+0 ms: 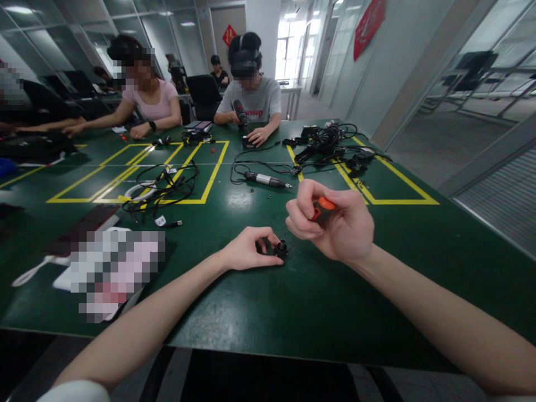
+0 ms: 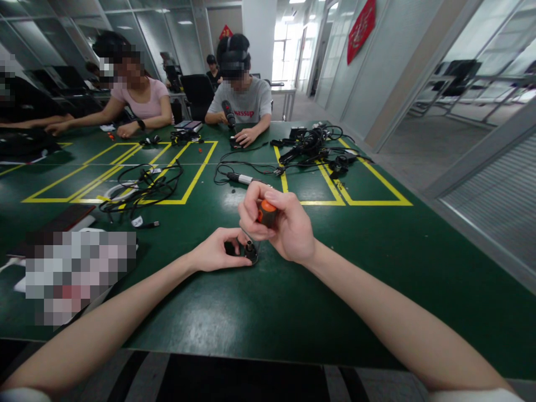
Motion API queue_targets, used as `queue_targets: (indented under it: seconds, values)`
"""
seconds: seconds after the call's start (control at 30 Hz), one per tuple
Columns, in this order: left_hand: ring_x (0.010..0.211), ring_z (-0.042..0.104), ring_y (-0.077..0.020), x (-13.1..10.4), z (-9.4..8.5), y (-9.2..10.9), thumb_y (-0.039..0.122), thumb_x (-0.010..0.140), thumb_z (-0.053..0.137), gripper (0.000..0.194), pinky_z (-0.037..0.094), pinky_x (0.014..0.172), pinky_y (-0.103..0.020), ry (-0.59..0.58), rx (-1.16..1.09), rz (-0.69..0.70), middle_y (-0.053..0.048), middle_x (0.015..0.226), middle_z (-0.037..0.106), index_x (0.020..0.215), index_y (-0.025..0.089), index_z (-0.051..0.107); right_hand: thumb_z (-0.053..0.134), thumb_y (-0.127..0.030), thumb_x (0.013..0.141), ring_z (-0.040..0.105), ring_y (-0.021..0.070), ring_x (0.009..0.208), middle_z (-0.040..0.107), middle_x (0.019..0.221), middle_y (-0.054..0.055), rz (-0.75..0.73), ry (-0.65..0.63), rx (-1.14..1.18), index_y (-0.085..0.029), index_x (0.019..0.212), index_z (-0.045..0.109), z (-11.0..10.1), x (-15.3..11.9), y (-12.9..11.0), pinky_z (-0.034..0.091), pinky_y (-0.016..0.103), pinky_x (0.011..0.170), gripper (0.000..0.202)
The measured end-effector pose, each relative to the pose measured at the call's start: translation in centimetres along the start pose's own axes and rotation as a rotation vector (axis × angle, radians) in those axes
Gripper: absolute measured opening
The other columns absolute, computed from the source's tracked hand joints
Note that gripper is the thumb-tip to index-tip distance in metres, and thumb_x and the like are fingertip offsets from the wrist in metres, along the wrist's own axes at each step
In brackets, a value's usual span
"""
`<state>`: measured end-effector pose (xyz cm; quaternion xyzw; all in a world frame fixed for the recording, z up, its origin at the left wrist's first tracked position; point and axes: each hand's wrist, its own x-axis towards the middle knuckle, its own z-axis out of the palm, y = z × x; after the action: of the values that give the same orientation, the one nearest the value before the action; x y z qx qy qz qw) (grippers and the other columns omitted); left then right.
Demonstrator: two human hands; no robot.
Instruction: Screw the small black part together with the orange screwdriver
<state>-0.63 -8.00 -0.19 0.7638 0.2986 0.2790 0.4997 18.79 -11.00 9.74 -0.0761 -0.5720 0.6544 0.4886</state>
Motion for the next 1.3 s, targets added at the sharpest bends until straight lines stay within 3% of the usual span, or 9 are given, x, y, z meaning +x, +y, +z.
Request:
queue_targets:
  seconds: [0.23, 0.37, 0.57, 0.87, 1.0, 1.17, 1.3]
  values:
    - [0.071, 0.063, -0.0118, -0.2, 0.0, 0.1, 0.038, 0.076, 0.085, 0.032, 0.054, 0.069, -0.026, 0.001, 0.086, 0.032, -0.003, 0.089, 0.074, 0.089, 0.016, 0.067, 0.058, -0.039, 0.093, 0.025, 0.0097, 0.043, 0.045, 0.056, -0.008, -0.008, 0.013, -0.007, -0.023, 0.083, 0.05, -0.1, -0.1, 0.1, 0.024, 0.023, 0.045, 0.02]
    - [0.068, 0.062, -0.0112, -0.3, 0.1, 0.1, 0.039, 0.08, 0.081, 0.03, 0.052, 0.066, -0.024, 0.004, 0.215, 0.076, -0.002, 0.087, 0.073, 0.092, 0.016, 0.067, 0.056, -0.043, 0.095, 0.033, 0.0111, 0.044, 0.048, 0.054, -0.004, -0.024, 0.031, -0.086, -0.021, 0.072, 0.055, 0.1, 0.2, 0.1, 0.027, 0.026, 0.045, 0.032]
    - [0.064, 0.055, -0.0105, -0.4, 0.2, 0.2, 0.046, 0.082, 0.079, 0.032, 0.045, 0.062, -0.023, 0.03, 0.352, 0.093, 0.001, 0.081, 0.069, 0.088, 0.019, 0.065, 0.055, -0.05, 0.095, 0.021, 0.0098, 0.042, 0.035, 0.048, -0.007, 0.009, 0.018, -0.061, -0.022, 0.067, 0.053, 0.1, 0.0, 0.1, 0.023, 0.027, 0.046, 0.039]
    - [0.08, 0.066, -0.0163, -0.5, 0.6, 0.3, 0.04, 0.082, 0.08, 0.026, 0.052, 0.077, -0.029, 0.059, 0.334, 0.107, -0.002, 0.089, 0.075, 0.09, 0.019, 0.067, 0.058, -0.043, 0.095, 0.026, 0.011, 0.042, 0.042, 0.051, -0.009, 0.007, 0.044, -0.059, -0.025, 0.083, 0.049, 0.1, -0.1, 0.0, 0.027, 0.025, 0.047, 0.024]
    - [0.067, 0.059, -0.0117, -0.5, 0.9, 0.6, 0.034, 0.079, 0.081, 0.024, 0.047, 0.066, -0.025, 0.076, 0.303, 0.049, 0.001, 0.083, 0.073, 0.09, 0.018, 0.068, 0.055, -0.046, 0.099, 0.031, 0.0113, 0.041, 0.049, 0.052, -0.005, -0.007, 0.036, -0.104, -0.022, 0.073, 0.053, 0.1, 0.1, 0.0, 0.027, 0.026, 0.045, 0.035]
    - [0.059, 0.049, -0.0087, -0.4, 0.9, 1.0, 0.033, 0.076, 0.081, 0.023, 0.038, 0.058, -0.023, 0.074, 0.284, 0.019, 0.005, 0.072, 0.064, 0.085, 0.018, 0.065, 0.054, -0.049, 0.099, 0.023, 0.0103, 0.042, 0.04, 0.049, -0.006, 0.0, 0.031, -0.087, -0.022, 0.067, 0.052, 0.1, 0.1, 0.1, 0.024, 0.026, 0.045, 0.042]
    - [0.058, 0.047, -0.0089, -0.3, 0.9, 1.1, 0.034, 0.076, 0.08, 0.023, 0.037, 0.057, -0.022, 0.074, 0.275, 0.011, 0.006, 0.066, 0.059, 0.084, 0.019, 0.065, 0.055, -0.06, 0.095, 0.021, 0.0105, 0.041, 0.036, 0.048, -0.009, 0.026, 0.028, -0.078, -0.024, 0.073, 0.051, 0.0, -0.1, 0.1, 0.024, 0.026, 0.045, 0.043]
